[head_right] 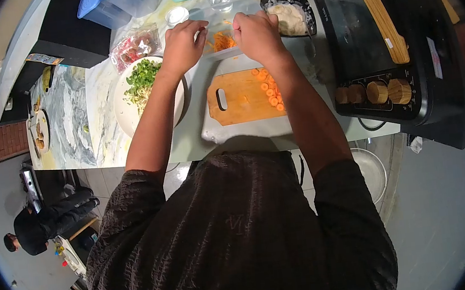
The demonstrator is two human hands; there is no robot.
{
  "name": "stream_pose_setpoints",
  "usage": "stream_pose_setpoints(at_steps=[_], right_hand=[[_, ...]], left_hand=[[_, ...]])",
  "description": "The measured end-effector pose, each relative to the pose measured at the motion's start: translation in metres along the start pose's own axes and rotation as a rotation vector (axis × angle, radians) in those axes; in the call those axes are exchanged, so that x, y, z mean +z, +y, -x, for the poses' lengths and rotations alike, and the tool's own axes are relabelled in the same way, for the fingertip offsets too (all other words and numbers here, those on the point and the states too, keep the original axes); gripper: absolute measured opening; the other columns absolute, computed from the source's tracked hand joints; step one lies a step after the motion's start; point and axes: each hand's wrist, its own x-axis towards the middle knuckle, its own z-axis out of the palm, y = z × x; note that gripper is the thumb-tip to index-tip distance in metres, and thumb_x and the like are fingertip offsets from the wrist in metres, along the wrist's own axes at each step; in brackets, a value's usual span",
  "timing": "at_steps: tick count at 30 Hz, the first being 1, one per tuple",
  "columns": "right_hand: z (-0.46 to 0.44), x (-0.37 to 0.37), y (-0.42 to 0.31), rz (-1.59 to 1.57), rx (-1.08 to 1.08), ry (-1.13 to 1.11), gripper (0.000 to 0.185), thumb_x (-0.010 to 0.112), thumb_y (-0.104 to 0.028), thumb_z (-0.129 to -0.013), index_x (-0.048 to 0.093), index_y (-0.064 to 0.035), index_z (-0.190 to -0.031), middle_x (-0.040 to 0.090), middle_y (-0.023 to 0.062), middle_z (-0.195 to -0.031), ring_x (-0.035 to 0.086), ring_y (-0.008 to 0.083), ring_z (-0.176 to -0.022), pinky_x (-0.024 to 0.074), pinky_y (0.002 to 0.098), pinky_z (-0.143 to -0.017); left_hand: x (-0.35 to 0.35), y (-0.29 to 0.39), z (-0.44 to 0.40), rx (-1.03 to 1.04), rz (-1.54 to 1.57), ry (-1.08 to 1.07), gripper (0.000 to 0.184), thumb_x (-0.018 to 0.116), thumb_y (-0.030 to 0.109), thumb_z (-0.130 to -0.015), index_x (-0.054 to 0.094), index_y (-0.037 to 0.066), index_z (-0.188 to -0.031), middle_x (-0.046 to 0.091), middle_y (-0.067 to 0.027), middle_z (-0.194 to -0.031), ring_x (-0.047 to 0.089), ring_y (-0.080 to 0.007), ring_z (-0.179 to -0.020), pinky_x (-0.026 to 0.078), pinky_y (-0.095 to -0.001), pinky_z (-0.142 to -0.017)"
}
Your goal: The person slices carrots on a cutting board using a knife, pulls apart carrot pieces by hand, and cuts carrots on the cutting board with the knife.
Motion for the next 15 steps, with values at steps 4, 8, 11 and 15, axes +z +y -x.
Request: stream_pose_setpoints(at_steps=[4, 8, 11, 15], right_hand=[[0.01, -0.006, -0.002, -0.082, -0.02, 0.083, 0.008, 0.064, -0.017, -0.085, 0.062, -0.0115, -0.09, 0.069, 0.0041, -0.08, 0.059, 0.0283, -0.089, 0.0376, 0.0431, -0.084], [0.042, -0.018, -0.014, -0.114, 0.047, -0.049, 0.01, 0.067, -0.019, -0.083, 0.063, -0.0125, -0.089, 0.068, 0.0023, -0.081, 0.059, 0.0272, -0.089, 0.0376, 0.0428, -0.085], [0.077, -0.013, -0.018, -0.089, 0.055, -0.104, 0.011, 0.069, -0.021, -0.081, 0.064, -0.0127, -0.086, 0.068, 0.0022, -0.081, 0.058, 0.0268, -0.091, 0.037, 0.0431, -0.086], [0.124, 0.005, -0.02, -0.059, 0.068, -0.165, 0.014, 0.072, -0.024, -0.08, 0.066, -0.012, -0.084, 0.065, 0.0024, -0.08, 0.056, 0.0243, -0.09, 0.0352, 0.0416, -0.083]], left_hand=[[-0.001, 0.001, 0.005, -0.029, 0.183, -0.055, 0.017, 0.067, 0.013, -0.087, 0.07, 0.004, -0.1, 0.071, -0.0109, -0.09, 0.066, -0.0287, -0.078, 0.052, -0.0368, -0.072], [-0.004, 0.012, 0.016, -0.025, 0.242, -0.038, 0.016, 0.068, 0.013, -0.086, 0.07, 0.002, -0.098, 0.071, -0.012, -0.088, 0.066, -0.0275, -0.069, 0.053, -0.0343, -0.065], [-0.006, 0.022, 0.03, -0.012, 0.303, -0.018, 0.015, 0.069, 0.015, -0.087, 0.071, 0.002, -0.095, 0.07, -0.0126, -0.086, 0.065, -0.0256, -0.067, 0.052, -0.034, -0.065], [-0.002, 0.035, 0.054, -0.117, 0.408, -0.12, 0.013, 0.067, 0.014, -0.085, 0.072, 0.002, -0.09, 0.071, -0.0142, -0.085, 0.066, -0.0301, -0.07, 0.053, -0.0377, -0.066]])
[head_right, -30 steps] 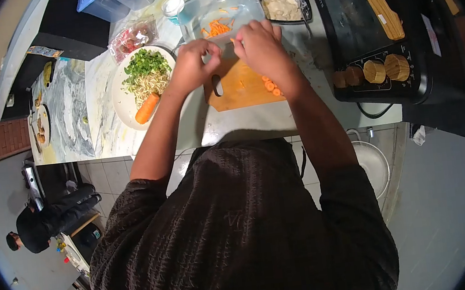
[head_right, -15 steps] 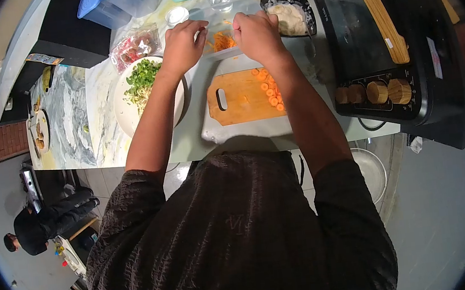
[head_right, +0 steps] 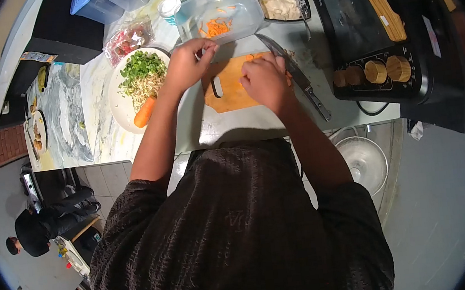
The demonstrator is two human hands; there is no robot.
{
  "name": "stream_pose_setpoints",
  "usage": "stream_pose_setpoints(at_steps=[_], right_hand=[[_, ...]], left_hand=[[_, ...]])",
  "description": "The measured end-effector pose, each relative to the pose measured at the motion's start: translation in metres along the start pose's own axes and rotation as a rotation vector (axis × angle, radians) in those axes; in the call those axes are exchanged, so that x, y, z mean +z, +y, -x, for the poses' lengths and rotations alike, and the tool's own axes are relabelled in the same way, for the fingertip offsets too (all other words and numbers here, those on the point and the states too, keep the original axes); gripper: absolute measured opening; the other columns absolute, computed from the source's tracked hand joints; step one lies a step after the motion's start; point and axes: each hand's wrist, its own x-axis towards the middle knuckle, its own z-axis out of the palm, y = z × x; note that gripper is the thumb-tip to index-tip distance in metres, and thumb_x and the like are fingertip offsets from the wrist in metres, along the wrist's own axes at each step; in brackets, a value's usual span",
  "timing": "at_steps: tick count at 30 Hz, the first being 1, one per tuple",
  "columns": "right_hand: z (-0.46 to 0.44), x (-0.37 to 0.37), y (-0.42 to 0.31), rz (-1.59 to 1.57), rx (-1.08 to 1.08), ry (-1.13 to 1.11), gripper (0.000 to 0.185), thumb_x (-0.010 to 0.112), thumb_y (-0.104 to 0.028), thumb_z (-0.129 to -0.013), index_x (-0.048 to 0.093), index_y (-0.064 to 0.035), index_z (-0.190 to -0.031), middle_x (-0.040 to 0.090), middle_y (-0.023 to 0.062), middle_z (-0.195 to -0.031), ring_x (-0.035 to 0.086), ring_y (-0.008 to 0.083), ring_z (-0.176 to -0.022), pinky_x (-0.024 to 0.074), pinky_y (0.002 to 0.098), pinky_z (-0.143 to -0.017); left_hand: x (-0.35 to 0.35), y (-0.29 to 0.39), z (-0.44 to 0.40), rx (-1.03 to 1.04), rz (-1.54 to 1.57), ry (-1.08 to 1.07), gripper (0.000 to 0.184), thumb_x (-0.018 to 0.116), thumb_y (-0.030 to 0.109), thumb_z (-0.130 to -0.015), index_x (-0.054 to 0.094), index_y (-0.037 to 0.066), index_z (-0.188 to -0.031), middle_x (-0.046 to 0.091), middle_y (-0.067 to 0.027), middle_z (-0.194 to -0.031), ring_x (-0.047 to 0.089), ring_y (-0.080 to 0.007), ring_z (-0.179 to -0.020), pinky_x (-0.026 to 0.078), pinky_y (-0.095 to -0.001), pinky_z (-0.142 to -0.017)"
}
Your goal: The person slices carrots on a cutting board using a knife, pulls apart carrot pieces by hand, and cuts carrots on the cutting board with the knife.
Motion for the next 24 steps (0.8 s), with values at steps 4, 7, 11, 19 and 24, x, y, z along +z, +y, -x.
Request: stream_pose_setpoints(at_steps=[4, 7, 11, 19, 24], right_hand=[[0.02, 0.022, -0.006, 0.073, 0.04, 0.073, 0.018, 0.074, -0.025, -0.078, 0.067, -0.0107, -0.085, 0.066, 0.0027, -0.083, 0.055, 0.0249, -0.092, 0.0345, 0.0413, -0.085], [0.022, 0.03, -0.012, 0.068, 0.104, 0.128, 0.018, 0.074, -0.024, -0.078, 0.067, -0.0098, -0.086, 0.067, 0.003, -0.085, 0.055, 0.0253, -0.093, 0.0338, 0.0416, -0.085], [0.023, 0.037, -0.015, 0.023, 0.175, 0.048, 0.017, 0.068, -0.024, -0.082, 0.067, -0.008, -0.088, 0.068, 0.0074, -0.092, 0.055, 0.0284, -0.098, 0.034, 0.0437, -0.088], [0.022, 0.044, -0.025, 0.121, 0.263, 0.014, 0.017, 0.065, -0.024, -0.085, 0.067, -0.0073, -0.09, 0.068, 0.0084, -0.093, 0.054, 0.0288, -0.099, 0.0336, 0.0437, -0.086], [0.024, 0.045, -0.024, 0.276, 0.257, 0.08, 0.019, 0.067, -0.025, -0.084, 0.066, -0.0071, -0.091, 0.067, 0.0093, -0.093, 0.054, 0.0293, -0.1, 0.0364, 0.0456, -0.085]], left_hand=[[0.012, -0.005, 0.021, -0.011, 0.048, -0.074, 0.015, 0.067, 0.016, -0.085, 0.071, 0.002, -0.088, 0.069, -0.0151, -0.082, 0.065, -0.0307, -0.066, 0.052, -0.038, -0.064], [0.016, -0.008, 0.032, -0.07, 0.016, -0.129, 0.015, 0.067, 0.016, -0.085, 0.07, 0.002, -0.088, 0.068, -0.0162, -0.079, 0.064, -0.0311, -0.065, 0.051, -0.0384, -0.062], [0.016, -0.012, 0.043, -0.116, 0.055, -0.129, 0.014, 0.067, 0.016, -0.085, 0.07, 0.002, -0.087, 0.067, -0.0163, -0.077, 0.064, -0.0312, -0.065, 0.05, -0.0389, -0.061], [0.009, -0.02, 0.054, -0.113, 0.017, -0.165, 0.018, 0.068, 0.018, -0.088, 0.07, 0.001, -0.093, 0.068, -0.0148, -0.078, 0.064, -0.0237, -0.064, 0.051, -0.0333, -0.063], [0.012, -0.018, 0.05, -0.013, -0.025, -0.168, 0.014, 0.069, 0.016, -0.086, 0.07, 0.003, -0.09, 0.067, -0.0135, -0.077, 0.063, -0.0269, -0.066, 0.05, -0.0355, -0.064]])
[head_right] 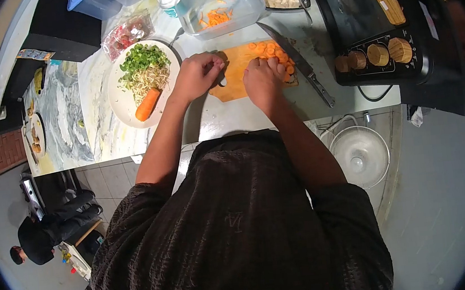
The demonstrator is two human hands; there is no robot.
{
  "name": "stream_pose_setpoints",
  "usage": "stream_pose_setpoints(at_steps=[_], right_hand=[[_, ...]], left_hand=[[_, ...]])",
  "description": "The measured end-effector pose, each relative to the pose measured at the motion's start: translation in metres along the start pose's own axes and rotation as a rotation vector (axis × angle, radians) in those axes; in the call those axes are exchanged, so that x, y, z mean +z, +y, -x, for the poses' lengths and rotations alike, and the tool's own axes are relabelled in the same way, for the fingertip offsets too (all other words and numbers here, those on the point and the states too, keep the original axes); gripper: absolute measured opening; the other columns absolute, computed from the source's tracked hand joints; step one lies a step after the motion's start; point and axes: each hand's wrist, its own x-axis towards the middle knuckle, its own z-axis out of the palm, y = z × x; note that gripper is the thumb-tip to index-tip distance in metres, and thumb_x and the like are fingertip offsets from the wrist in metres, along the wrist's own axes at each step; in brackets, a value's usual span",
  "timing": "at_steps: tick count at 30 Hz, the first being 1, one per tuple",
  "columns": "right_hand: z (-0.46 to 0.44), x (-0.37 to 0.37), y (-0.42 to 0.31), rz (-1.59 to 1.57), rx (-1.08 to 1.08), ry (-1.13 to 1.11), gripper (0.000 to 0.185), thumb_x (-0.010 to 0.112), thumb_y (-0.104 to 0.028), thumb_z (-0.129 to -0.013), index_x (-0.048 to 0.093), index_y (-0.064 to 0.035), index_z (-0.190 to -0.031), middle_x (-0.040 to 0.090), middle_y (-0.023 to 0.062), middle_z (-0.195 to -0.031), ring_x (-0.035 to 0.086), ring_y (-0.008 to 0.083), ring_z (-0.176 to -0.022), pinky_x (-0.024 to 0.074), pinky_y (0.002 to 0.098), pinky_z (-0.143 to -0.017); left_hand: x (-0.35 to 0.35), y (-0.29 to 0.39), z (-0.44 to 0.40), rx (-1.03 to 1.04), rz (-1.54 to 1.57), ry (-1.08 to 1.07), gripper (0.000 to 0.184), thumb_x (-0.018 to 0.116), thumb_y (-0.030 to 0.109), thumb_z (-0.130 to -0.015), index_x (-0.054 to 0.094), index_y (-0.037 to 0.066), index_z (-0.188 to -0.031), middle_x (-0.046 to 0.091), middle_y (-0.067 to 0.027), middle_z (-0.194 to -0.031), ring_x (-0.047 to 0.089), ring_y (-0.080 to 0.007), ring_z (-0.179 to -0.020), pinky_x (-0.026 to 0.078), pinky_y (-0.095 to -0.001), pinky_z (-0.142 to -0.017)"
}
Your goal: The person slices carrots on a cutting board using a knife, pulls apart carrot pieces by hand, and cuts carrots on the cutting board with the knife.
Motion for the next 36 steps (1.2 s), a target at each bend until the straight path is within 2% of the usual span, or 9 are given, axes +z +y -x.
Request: stream_pose_setpoints(at_steps=[1, 3, 6, 9, 12, 19, 25, 31, 36], right_hand=[[-0.002, 0.0, 0.003, 0.002, 0.003, -0.001, 0.019, 0.067, -0.025, -0.084, 0.066, -0.0071, -0.091, 0.067, 0.0093, -0.093, 0.054, 0.0293, -0.1, 0.0364, 0.0456, -0.085], [-0.011, 0.0, 0.012, 0.013, -0.042, 0.15, 0.012, 0.065, -0.022, -0.087, 0.063, -0.0101, -0.089, 0.065, 0.0081, -0.091, 0.055, 0.0292, -0.095, 0.0382, 0.0449, -0.085], [-0.031, -0.001, 0.023, -0.064, -0.079, 0.17, 0.01, 0.064, -0.021, -0.088, 0.062, -0.0116, -0.089, 0.065, 0.006, -0.089, 0.056, 0.0287, -0.095, 0.0388, 0.0442, -0.084], [-0.047, 0.0, 0.028, -0.049, -0.178, 0.143, 0.012, 0.063, -0.023, -0.088, 0.065, -0.0114, -0.087, 0.065, 0.0038, -0.09, 0.054, 0.0269, -0.1, 0.0387, 0.0442, -0.086], [-0.05, -0.001, 0.031, -0.074, -0.27, 0.126, 0.01, 0.063, -0.022, -0.088, 0.064, -0.0122, -0.087, 0.064, 0.0024, -0.089, 0.053, 0.0259, -0.098, 0.037, 0.0425, -0.086], [-0.046, -0.007, 0.034, -0.105, -0.284, 0.058, 0.009, 0.063, -0.021, -0.088, 0.065, -0.0123, -0.087, 0.063, 0.0027, -0.091, 0.051, 0.0249, -0.099, 0.0348, 0.0413, -0.086], [-0.047, -0.001, 0.036, -0.074, -0.362, 0.108, 0.011, 0.062, -0.02, -0.086, 0.065, -0.0101, -0.086, 0.063, 0.0041, -0.089, 0.051, 0.0262, -0.097, 0.0345, 0.0416, -0.083], [-0.052, 0.007, 0.038, 0.05, -0.455, 0.19, 0.012, 0.061, -0.019, -0.083, 0.064, -0.009, -0.077, 0.062, 0.0045, -0.081, 0.052, 0.0259, -0.091, 0.0345, 0.0412, -0.078], [-0.062, -0.024, 0.034, -0.147, -0.375, 0.232, 0.008, 0.065, -0.019, -0.081, 0.063, -0.0107, -0.083, 0.063, 0.0041, -0.083, 0.053, 0.0269, -0.094, 0.0361, 0.0424, -0.081]], left_hand=[[0.003, 0.0, -0.001, 0.001, 0.003, -0.002, 0.014, 0.069, 0.016, -0.086, 0.07, 0.003, -0.09, 0.067, -0.0135, -0.077, 0.063, -0.0269, -0.066, 0.05, -0.0355, -0.064], [0.01, -0.001, -0.002, 0.093, -0.01, -0.002, 0.008, 0.07, 0.017, -0.081, 0.07, 0.01, -0.087, 0.065, -0.006, -0.079, 0.062, -0.0284, -0.081, 0.045, -0.0413, -0.073], [0.021, 0.003, -0.001, 0.078, -0.114, -0.043, 0.013, 0.073, 0.019, -0.081, 0.07, 0.011, -0.091, 0.064, -0.0051, -0.086, 0.06, -0.0256, -0.089, 0.041, -0.04, -0.081], [0.031, 0.004, -0.002, 0.103, -0.105, -0.015, 0.009, 0.072, 0.017, -0.079, 0.07, 0.014, -0.088, 0.061, -0.0014, -0.082, 0.058, -0.0251, -0.089, 0.038, -0.0398, -0.079], [0.038, 0.007, -0.002, 0.083, -0.099, -0.073, 0.011, 0.073, 0.02, -0.082, 0.069, 0.013, -0.089, 0.063, -0.0019, -0.086, 0.058, -0.0246, -0.093, 0.036, -0.0395, -0.082], [0.048, 0.015, 0.0, 0.04, -0.119, -0.012, 0.008, 0.071, 0.018, -0.083, 0.069, 0.014, -0.089, 0.063, -0.0013, -0.087, 0.056, -0.0241, -0.096, 0.034, -0.0394, -0.082], [0.052, 0.015, -0.001, 0.029, -0.176, -0.028, 0.006, 0.069, 0.017, -0.084, 0.068, 0.013, -0.088, 0.062, -0.0021, -0.087, 0.054, -0.0252, -0.096, 0.033, -0.0401, -0.081], [0.056, 0.013, 0.002, 0.114, -0.259, 0.006, 0.008, 0.066, 0.015, -0.085, 0.066, 0.01, -0.091, 0.061, -0.0063, -0.095, 0.053, -0.0273, -0.097, 0.034, -0.0418, -0.082], [0.037, 0.011, -0.003, 0.019, -0.232, 0.061, 0.011, 0.063, 0.017, -0.089, 0.059, 0.008, -0.096, 0.06, -0.0094, -0.095, 0.053, -0.031, -0.097, 0.035, -0.0421, -0.083]])
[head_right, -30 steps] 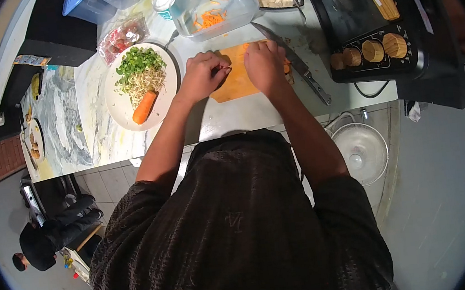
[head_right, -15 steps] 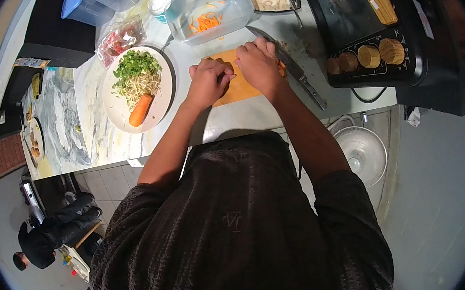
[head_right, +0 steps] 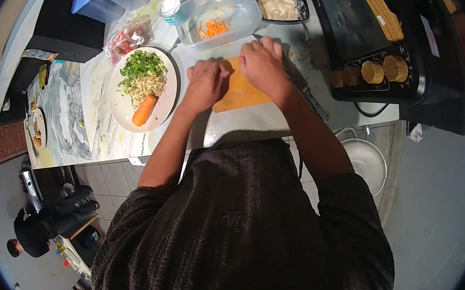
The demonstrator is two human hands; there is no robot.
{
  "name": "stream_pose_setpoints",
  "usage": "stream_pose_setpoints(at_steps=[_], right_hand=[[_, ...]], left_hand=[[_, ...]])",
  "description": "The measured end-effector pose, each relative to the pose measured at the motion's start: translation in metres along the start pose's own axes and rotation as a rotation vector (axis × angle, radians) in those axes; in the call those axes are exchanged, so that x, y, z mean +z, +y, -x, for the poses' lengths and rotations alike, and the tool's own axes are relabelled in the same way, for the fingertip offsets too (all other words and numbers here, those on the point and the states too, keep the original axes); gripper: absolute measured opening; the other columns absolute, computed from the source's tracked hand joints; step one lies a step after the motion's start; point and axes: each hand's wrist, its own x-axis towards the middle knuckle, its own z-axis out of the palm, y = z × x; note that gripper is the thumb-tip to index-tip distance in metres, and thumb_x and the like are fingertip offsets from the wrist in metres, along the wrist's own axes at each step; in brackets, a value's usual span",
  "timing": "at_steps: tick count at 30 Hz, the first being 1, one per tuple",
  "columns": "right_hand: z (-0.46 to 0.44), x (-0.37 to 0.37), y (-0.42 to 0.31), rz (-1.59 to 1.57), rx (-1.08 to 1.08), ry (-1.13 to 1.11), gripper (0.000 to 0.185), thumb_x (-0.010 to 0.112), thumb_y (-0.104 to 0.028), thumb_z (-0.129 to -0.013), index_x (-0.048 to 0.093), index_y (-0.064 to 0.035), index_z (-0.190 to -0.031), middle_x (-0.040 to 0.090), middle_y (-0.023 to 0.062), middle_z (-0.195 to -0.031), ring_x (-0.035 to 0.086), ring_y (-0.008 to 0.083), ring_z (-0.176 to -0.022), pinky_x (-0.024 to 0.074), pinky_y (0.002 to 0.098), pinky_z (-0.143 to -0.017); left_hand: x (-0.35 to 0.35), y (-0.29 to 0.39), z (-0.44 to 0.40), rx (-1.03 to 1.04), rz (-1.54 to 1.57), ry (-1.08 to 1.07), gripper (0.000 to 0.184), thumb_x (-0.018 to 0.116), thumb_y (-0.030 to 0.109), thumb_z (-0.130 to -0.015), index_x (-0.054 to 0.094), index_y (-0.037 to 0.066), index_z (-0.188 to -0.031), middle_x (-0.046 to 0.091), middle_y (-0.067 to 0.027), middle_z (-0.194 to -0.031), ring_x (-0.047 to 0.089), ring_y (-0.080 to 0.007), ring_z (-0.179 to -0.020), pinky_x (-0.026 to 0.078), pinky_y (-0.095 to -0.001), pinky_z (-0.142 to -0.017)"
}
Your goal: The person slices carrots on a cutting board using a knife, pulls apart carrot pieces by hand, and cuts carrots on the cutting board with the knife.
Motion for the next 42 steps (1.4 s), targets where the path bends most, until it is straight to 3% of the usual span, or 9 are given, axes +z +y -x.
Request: stream_pose_setpoints(at_steps=[7, 15, 20, 24, 27, 30, 33, 35, 42], right_hand=[[-0.067, -0.007, 0.006, -0.09, 0.053, 0.208, 0.01, 0.067, -0.019, -0.081, 0.062, -0.0116, -0.084, 0.068, 0.0019, -0.088, 0.054, 0.0272, -0.094, 0.0357, 0.0438, -0.083], [-0.098, 0.004, 0.006, -0.091, 0.022, 0.146, 0.01, 0.068, -0.018, -0.08, 0.061, -0.0121, -0.081, 0.068, 0.0023, -0.082, 0.054, 0.0278, -0.091, 0.0351, 0.0433, -0.084], [-0.095, 0.003, 0.009, -0.106, 0.028, 0.115, 0.009, 0.067, -0.017, -0.081, 0.06, -0.0125, -0.08, 0.067, 0.0023, -0.079, 0.054, 0.0275, -0.092, 0.0343, 0.0429, -0.084], [-0.092, -0.006, 0.01, -0.111, 0.057, 0.092, 0.006, 0.067, -0.017, -0.082, 0.062, -0.0146, -0.083, 0.067, 0.002, -0.078, 0.055, 0.0266, -0.092, 0.0335, 0.0418, -0.082], [-0.088, -0.004, 0.014, -0.053, 0.073, 0.073, 0.006, 0.068, -0.019, -0.082, 0.065, -0.0166, -0.087, 0.067, 0.0009, -0.077, 0.056, 0.026, -0.092, 0.0337, 0.0419, -0.079], [-0.082, -0.015, 0.015, -0.075, 0.175, -0.032, 0.007, 0.068, -0.02, -0.084, 0.067, -0.017, -0.089, 0.068, 0.0006, -0.08, 0.058, 0.026, -0.091, 0.0346, 0.0418, -0.081], [-0.068, -0.014, 0.021, -0.106, 0.098, 0.122, 0.006, 0.068, -0.021, -0.084, 0.067, -0.0163, -0.089, 0.069, 0.0008, -0.084, 0.06, 0.0259, -0.088, 0.0368, 0.043, -0.081], [-0.057, -0.023, 0.023, -0.111, 0.155, 0.058, 0.006, 0.067, -0.02, -0.084, 0.066, -0.0157, -0.089, 0.069, 0.0011, -0.084, 0.061, 0.0263, -0.085, 0.0381, 0.0439, -0.08], [0.008, -0.043, 0.027, -0.177, 0.284, 0.063, 0.008, 0.067, -0.019, -0.084, 0.064, -0.0128, -0.088, 0.065, 0.0029, -0.077, 0.063, 0.0274, -0.081, 0.0435, 0.0435, -0.073]], left_hand=[[-0.053, -0.011, -0.051, -0.047, -0.017, 0.129, 0.016, 0.055, 0.022, -0.096, 0.06, 0.006, -0.097, 0.063, -0.0115, -0.095, 0.057, -0.031, -0.095, 0.035, -0.0427, -0.083], [-0.07, -0.019, -0.091, -0.052, -0.071, 0.245, 0.014, 0.057, 0.019, -0.094, 0.061, 0.006, -0.098, 0.065, -0.0105, -0.092, 0.059, -0.03, -0.094, 0.035, -0.0415, -0.082], [-0.063, -0.035, -0.099, -0.028, -0.014, 0.232, 0.016, 0.065, 0.02, -0.089, 0.062, 0.007, -0.097, 0.071, -0.0058, -0.086, 0.066, -0.0241, -0.076, 0.041, -0.0393, -0.079], [-0.063, -0.036, -0.099, -0.026, -0.02, 0.286, 0.013, 0.067, 0.021, -0.088, 0.065, 0.009, -0.094, 0.072, -0.004, -0.086, 0.065, -0.0216, -0.074, 0.042, -0.0384, -0.079], [-0.068, -0.032, -0.097, -0.093, -0.119, 0.179, 0.011, 0.07, 0.021, -0.086, 0.069, 0.011, -0.091, 0.072, -0.0027, -0.085, 0.065, -0.0219, -0.072, 0.043, -0.0387, -0.078], [-0.066, -0.036, -0.092, -0.016, -0.191, 0.275, 0.011, 0.072, 0.022, -0.085, 0.073, 0.012, -0.088, 0.071, -0.0021, -0.08, 0.065, -0.022, -0.069, 0.044, -0.0382, -0.074], [-0.067, -0.036, -0.088, 0.039, -0.165, 0.275, 0.015, 0.071, 0.025, -0.086, 0.073, 0.01, -0.089, 0.07, -0.0044, -0.078, 0.065, -0.0217, -0.067, 0.047, -0.0359, -0.067], [-0.071, -0.025, -0.083, -0.171, 0.004, 0.183, 0.017, 0.071, 0.024, -0.088, 0.073, 0.007, -0.092, 0.069, -0.0088, -0.079, 0.064, -0.0217, -0.067, 0.049, -0.0332, -0.061], [-0.061, 0.001, -0.067, -0.07, 0.196, 0.131, 0.017, 0.069, 0.017, -0.089, 0.072, 0.003, -0.098, 0.069, -0.0138, -0.089, 0.065, -0.0204, -0.069, 0.052, -0.0313, -0.065]])
